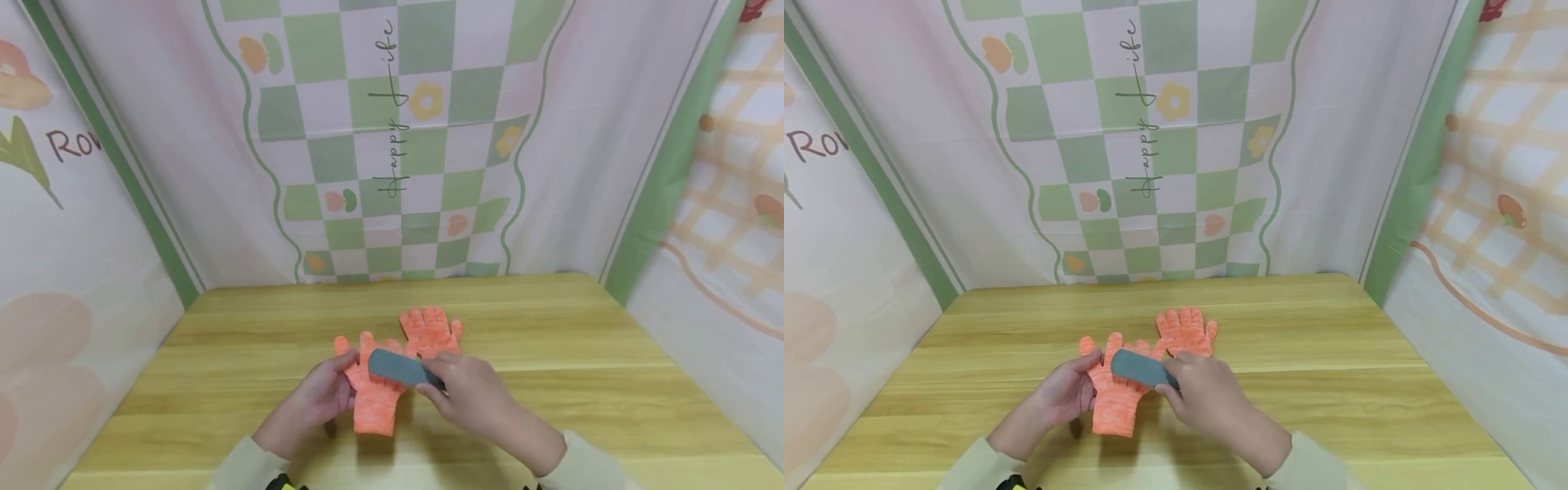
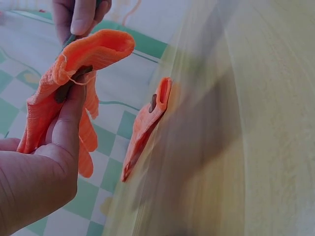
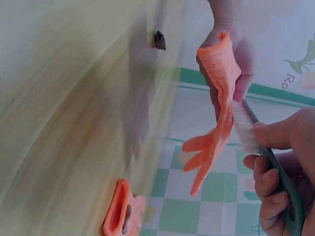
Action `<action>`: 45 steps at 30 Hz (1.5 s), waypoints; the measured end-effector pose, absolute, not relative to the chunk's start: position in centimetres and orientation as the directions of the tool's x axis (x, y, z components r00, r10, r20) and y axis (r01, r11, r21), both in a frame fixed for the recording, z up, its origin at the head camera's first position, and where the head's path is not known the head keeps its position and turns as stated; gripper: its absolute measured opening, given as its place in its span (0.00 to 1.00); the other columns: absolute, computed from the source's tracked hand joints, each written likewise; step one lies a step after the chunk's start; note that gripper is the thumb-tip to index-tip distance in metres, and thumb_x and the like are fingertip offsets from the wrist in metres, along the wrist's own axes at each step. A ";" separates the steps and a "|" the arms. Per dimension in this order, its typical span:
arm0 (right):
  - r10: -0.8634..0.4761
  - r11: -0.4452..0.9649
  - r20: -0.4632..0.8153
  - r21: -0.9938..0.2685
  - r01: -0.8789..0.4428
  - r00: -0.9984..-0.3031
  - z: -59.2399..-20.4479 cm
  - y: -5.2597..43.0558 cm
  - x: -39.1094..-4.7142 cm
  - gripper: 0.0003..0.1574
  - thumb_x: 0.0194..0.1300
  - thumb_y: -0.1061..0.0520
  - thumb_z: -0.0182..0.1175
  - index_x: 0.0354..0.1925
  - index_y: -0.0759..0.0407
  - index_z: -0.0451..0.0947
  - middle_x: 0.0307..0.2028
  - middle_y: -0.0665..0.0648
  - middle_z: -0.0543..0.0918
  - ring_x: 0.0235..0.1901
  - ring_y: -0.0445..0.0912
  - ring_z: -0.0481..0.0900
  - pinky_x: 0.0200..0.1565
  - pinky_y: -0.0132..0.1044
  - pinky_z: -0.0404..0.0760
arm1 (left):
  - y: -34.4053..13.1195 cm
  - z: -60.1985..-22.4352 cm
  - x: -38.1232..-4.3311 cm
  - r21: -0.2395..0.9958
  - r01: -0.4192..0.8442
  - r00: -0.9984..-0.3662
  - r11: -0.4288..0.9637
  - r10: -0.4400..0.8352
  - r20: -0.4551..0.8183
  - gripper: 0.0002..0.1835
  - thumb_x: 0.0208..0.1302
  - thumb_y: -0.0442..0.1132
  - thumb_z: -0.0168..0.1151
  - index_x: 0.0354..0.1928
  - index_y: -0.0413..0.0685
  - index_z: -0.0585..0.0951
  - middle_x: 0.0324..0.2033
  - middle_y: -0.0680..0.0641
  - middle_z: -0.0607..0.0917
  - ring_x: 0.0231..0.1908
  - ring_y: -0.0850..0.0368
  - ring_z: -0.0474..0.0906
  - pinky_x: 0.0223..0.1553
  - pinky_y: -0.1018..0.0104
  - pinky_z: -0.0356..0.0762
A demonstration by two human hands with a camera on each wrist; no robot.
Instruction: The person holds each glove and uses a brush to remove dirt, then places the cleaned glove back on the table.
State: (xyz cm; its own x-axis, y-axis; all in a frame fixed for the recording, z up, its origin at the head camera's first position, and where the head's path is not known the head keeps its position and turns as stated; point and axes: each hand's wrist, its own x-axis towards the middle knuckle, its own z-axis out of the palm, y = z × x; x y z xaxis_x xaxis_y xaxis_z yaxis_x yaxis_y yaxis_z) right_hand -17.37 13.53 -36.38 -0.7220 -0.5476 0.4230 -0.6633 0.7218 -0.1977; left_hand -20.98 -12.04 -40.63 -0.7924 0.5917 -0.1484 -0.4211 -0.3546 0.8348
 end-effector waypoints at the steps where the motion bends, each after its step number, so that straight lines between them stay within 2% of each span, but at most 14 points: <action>1: -0.542 0.726 0.427 -0.196 -0.659 -0.724 -36.5 13.6 -17.4 0.16 0.60 0.51 0.69 0.41 0.61 0.84 0.26 0.46 0.77 0.21 0.35 0.65 0.21 0.28 0.66 | -12.1 -40.6 -21.0 0.837 -0.418 -0.792 -0.354 0.594 -0.144 0.18 0.80 0.45 0.33 0.48 0.47 0.74 0.39 0.48 0.86 0.40 0.57 0.83 0.41 0.63 0.81; 8: -0.504 0.756 0.424 -0.205 -0.622 -0.752 -37.0 14.0 -17.6 0.15 0.60 0.50 0.69 0.39 0.58 0.84 0.26 0.45 0.76 0.20 0.35 0.64 0.21 0.27 0.65 | -12.1 -40.5 -20.9 0.837 -0.422 -0.788 -0.347 0.597 -0.150 0.18 0.80 0.45 0.32 0.52 0.45 0.72 0.40 0.47 0.86 0.39 0.57 0.83 0.42 0.63 0.81; 15: -0.466 0.776 0.392 -0.250 -0.579 -0.793 -36.8 14.5 -17.3 0.12 0.61 0.50 0.68 0.35 0.58 0.82 0.24 0.43 0.73 0.20 0.35 0.62 0.20 0.27 0.61 | -12.3 -40.6 -21.0 0.827 -0.430 -0.798 -0.361 0.581 -0.162 0.21 0.80 0.45 0.33 0.62 0.38 0.66 0.43 0.44 0.85 0.39 0.55 0.83 0.43 0.61 0.81; 20: -0.440 0.796 0.372 -0.260 -0.546 -0.818 -36.5 14.8 -17.2 0.12 0.60 0.51 0.69 0.34 0.57 0.82 0.25 0.44 0.75 0.20 0.35 0.64 0.20 0.28 0.63 | -12.5 -40.6 -21.1 0.829 -0.423 -0.804 -0.366 0.573 -0.158 0.19 0.80 0.45 0.33 0.56 0.41 0.69 0.40 0.46 0.85 0.38 0.56 0.82 0.42 0.63 0.81; 23: -0.421 0.810 0.376 -0.252 -0.529 -0.825 -36.4 14.9 -17.2 0.14 0.60 0.50 0.69 0.38 0.59 0.84 0.28 0.47 0.80 0.22 0.35 0.69 0.22 0.29 0.69 | -12.6 -40.7 -21.1 0.829 -0.417 -0.807 -0.371 0.571 -0.150 0.18 0.80 0.46 0.32 0.50 0.45 0.72 0.37 0.48 0.84 0.36 0.58 0.81 0.40 0.65 0.81; 25: -0.422 0.807 0.388 -0.252 -0.535 -0.819 -36.4 14.9 -17.2 0.16 0.60 0.50 0.69 0.40 0.60 0.84 0.30 0.49 0.82 0.24 0.36 0.71 0.24 0.30 0.71 | -12.6 -40.8 -21.1 0.832 -0.415 -0.804 -0.367 0.577 -0.146 0.18 0.80 0.47 0.32 0.49 0.46 0.72 0.36 0.49 0.84 0.35 0.59 0.81 0.39 0.66 0.80; 28: -0.452 0.779 0.416 -0.247 -0.577 -0.789 -36.5 14.6 -17.2 0.17 0.62 0.49 0.68 0.41 0.61 0.84 0.32 0.50 0.82 0.26 0.37 0.74 0.26 0.31 0.74 | -12.4 -40.9 -21.1 0.851 -0.397 -0.806 -0.342 0.574 -0.145 0.16 0.79 0.46 0.38 0.48 0.46 0.74 0.37 0.49 0.85 0.36 0.59 0.82 0.40 0.66 0.81; 33: -0.512 0.730 0.431 -0.238 -0.641 -0.743 -36.9 13.8 -17.3 0.15 0.63 0.49 0.66 0.40 0.60 0.83 0.28 0.47 0.79 0.24 0.35 0.71 0.24 0.30 0.71 | -12.1 -41.0 -21.1 0.883 -0.358 -0.829 -0.305 0.540 -0.150 0.08 0.71 0.35 0.54 0.48 0.41 0.78 0.37 0.46 0.86 0.37 0.57 0.83 0.42 0.64 0.82; 38: -0.508 0.733 0.432 -0.237 -0.637 -0.745 -37.1 13.4 -17.4 0.15 0.61 0.51 0.68 0.40 0.61 0.83 0.25 0.45 0.75 0.21 0.35 0.65 0.22 0.28 0.66 | -12.1 -41.0 -21.0 0.887 -0.355 -0.839 -0.295 0.520 -0.163 0.20 0.66 0.26 0.55 0.60 0.33 0.69 0.43 0.41 0.85 0.42 0.51 0.84 0.46 0.59 0.81; 45: -0.469 0.758 0.448 -0.239 -0.607 -0.761 -37.2 13.4 -17.4 0.15 0.60 0.52 0.69 0.39 0.62 0.83 0.24 0.45 0.74 0.20 0.36 0.62 0.20 0.28 0.63 | -12.0 -41.0 -21.0 0.893 -0.355 -0.841 -0.277 0.513 -0.175 0.26 0.65 0.24 0.55 0.64 0.31 0.63 0.47 0.40 0.83 0.46 0.49 0.82 0.49 0.58 0.79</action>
State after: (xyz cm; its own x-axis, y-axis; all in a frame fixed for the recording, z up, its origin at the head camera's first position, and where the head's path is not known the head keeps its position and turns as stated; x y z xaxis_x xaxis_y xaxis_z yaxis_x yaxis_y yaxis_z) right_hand -17.41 13.45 -37.19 -0.7613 -0.4690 0.4477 -0.6074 0.7575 -0.2392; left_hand -20.95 -12.03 -41.03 -0.8405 0.5129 -0.1747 -0.3548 -0.2773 0.8929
